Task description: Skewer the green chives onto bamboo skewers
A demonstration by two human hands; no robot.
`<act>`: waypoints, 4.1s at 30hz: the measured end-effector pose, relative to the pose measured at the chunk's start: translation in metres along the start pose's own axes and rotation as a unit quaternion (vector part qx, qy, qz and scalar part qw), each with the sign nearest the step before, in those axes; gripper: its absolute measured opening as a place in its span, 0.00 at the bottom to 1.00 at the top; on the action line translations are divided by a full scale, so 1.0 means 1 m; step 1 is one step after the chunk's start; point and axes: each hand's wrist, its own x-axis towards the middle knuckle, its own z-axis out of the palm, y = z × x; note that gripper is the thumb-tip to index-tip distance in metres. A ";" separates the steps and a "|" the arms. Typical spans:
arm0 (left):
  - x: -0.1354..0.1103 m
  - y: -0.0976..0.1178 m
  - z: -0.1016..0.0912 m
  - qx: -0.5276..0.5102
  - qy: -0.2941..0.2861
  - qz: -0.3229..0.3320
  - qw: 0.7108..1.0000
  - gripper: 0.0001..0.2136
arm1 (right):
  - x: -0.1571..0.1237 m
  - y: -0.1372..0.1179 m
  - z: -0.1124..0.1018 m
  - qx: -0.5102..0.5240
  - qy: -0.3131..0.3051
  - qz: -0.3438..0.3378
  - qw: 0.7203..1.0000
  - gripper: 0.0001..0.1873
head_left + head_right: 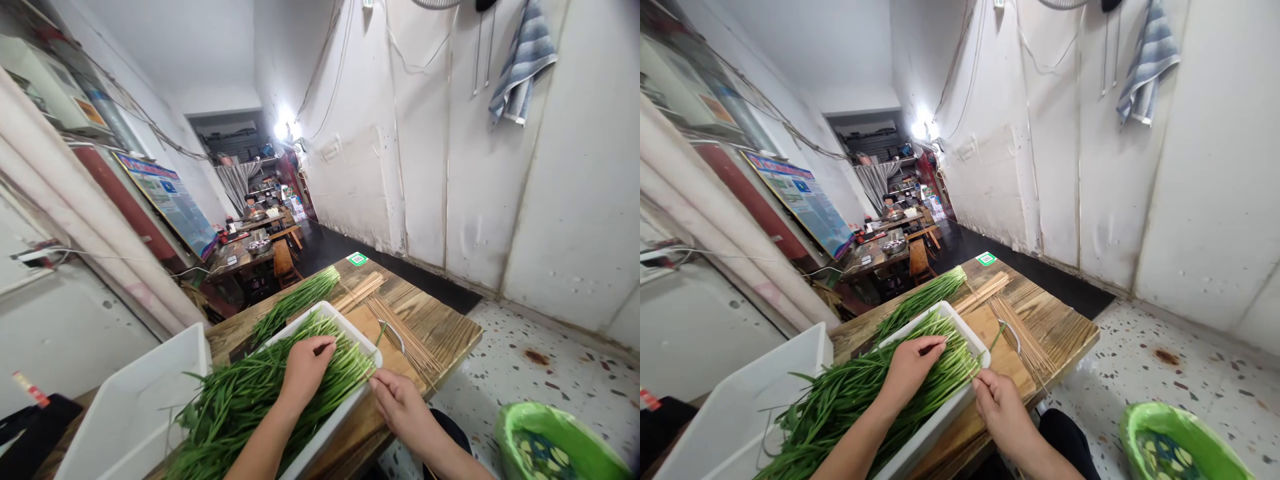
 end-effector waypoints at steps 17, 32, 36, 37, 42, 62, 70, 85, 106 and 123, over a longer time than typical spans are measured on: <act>0.001 -0.004 0.009 -0.130 -0.021 -0.048 0.990 0.12 | 0.005 -0.012 0.000 -0.038 -0.008 0.001 0.999 0.17; 0.001 -0.004 0.013 -0.127 -0.015 -0.046 0.991 0.11 | 0.003 -0.014 0.000 -0.028 -0.009 0.016 0.999 0.17; 0.001 -0.005 0.012 -0.135 -0.018 -0.050 0.989 0.11 | 0.003 -0.014 0.001 -0.021 -0.002 0.012 1.000 0.17; 0.001 -0.005 0.012 -0.139 -0.018 -0.052 0.989 0.11 | 0.003 -0.013 0.001 -0.017 -0.003 0.011 1.000 0.17; 0.001 -0.005 0.012 -0.151 -0.017 -0.051 0.987 0.11 | 0.002 -0.013 0.001 -0.009 -0.009 0.008 1.000 0.16; -0.008 0.008 -0.014 -0.042 -0.182 0.061 0.980 0.14 | -0.001 0.000 0.003 -0.040 0.016 -0.009 0.999 0.17; 0.011 0.017 -0.041 0.176 -0.054 0.048 0.982 0.13 | -0.003 -0.005 0.002 -0.025 0.008 -0.001 1.000 0.17; 0.049 -0.006 -0.015 0.315 -0.054 0.002 0.948 0.08 | 0.000 -0.005 0.005 -0.025 0.009 -0.020 0.999 0.19; 0.030 0.004 -0.003 0.239 -0.116 0.015 0.964 0.06 | -0.002 -0.005 0.002 -0.009 0.000 0.005 1.000 0.19; 0.000 0.005 -0.008 -0.059 -0.126 0.004 0.990 0.11 | -0.002 -0.008 0.000 -0.036 -0.003 -0.003 0.999 0.16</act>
